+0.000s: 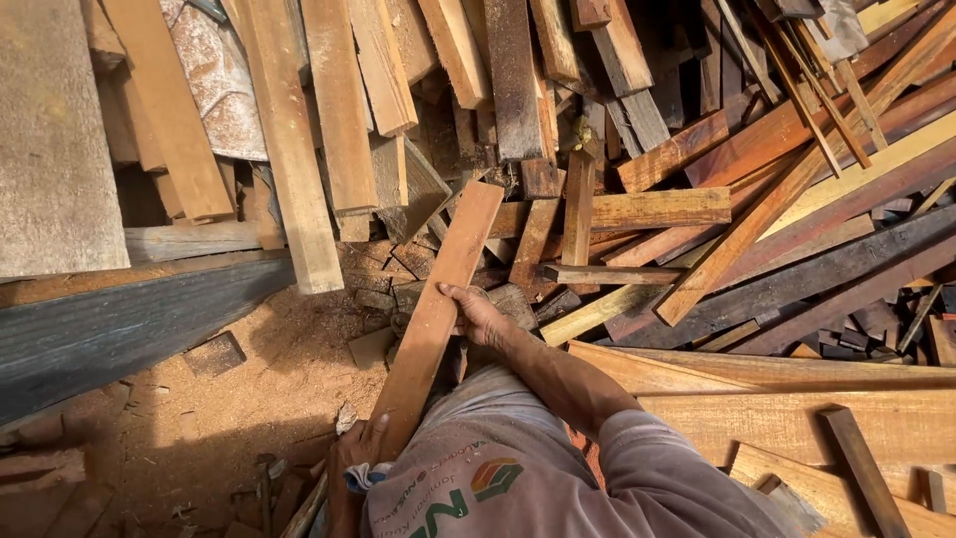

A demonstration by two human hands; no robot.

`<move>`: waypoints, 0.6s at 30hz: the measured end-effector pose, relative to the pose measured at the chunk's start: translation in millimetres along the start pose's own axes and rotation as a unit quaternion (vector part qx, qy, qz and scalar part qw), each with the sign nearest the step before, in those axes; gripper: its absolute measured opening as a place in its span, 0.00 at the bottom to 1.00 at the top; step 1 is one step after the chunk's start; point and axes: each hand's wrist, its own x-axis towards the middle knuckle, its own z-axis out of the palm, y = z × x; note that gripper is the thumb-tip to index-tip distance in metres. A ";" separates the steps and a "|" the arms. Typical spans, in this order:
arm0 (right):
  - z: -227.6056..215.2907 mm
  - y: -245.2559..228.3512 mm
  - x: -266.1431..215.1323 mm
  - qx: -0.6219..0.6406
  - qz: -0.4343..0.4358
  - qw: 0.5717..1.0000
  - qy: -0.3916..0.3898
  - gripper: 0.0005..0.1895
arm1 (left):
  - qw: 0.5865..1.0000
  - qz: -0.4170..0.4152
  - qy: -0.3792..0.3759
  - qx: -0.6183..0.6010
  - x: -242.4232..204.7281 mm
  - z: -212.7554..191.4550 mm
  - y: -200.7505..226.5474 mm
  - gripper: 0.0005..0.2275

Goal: Searching through a pile of wood scraps to select a piece, measuring it with a tape measure, and cutting it to size on a table saw.

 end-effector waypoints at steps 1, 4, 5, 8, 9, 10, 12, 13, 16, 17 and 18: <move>-5.6 3.1 5.7 -0.006 -0.004 1.000 -0.003 0.28 | 1.000 0.002 0.005 -0.006 3.3 5.1 -5.7 0.34; -17.7 10.3 18.2 -0.048 0.009 0.999 0.016 0.30 | 0.998 0.036 -0.019 0.048 13.5 22.6 -21.7 0.35; -19.2 12.7 18.1 -0.051 0.013 0.998 0.023 0.32 | 0.999 0.032 -0.004 0.023 16.9 29.3 -26.4 0.34; -18.0 15.5 18.2 -0.066 0.012 0.997 0.029 0.31 | 0.994 0.097 0.033 0.039 22.0 37.0 -39.6 0.31; -17.0 16.8 18.1 -0.072 0.011 0.997 0.033 0.29 | 0.981 0.166 0.049 0.085 23.2 37.3 -44.5 0.29; -9.2 15.3 10.4 -0.074 0.008 0.997 0.030 0.29 | 0.981 0.167 0.053 0.083 19.7 32.6 -47.6 0.29; 5.0 9.0 -4.9 -0.080 -0.004 0.997 0.016 0.36 | 0.995 0.097 0.027 -0.022 14.8 25.2 -50.7 0.28; 12.3 5.7 -7.2 -0.082 -0.006 0.996 0.015 0.36 | 0.995 0.097 0.029 -0.025 2.4 12.3 -40.6 0.28; 33.8 -1.2 -19.0 -0.119 -0.021 0.993 -0.012 0.38 | 0.994 0.064 0.025 -0.090 -21.8 -6.0 -29.1 0.24; 42.8 -5.6 -25.3 -0.136 -0.040 0.989 -0.047 0.39 | 0.995 0.044 0.038 -0.087 -17.4 -2.3 -34.3 0.24; 52.0 -9.9 -32.0 -0.153 -0.059 0.983 -0.082 0.39 | 0.995 0.023 0.050 -0.083 -13.3 1.5 -39.5 0.24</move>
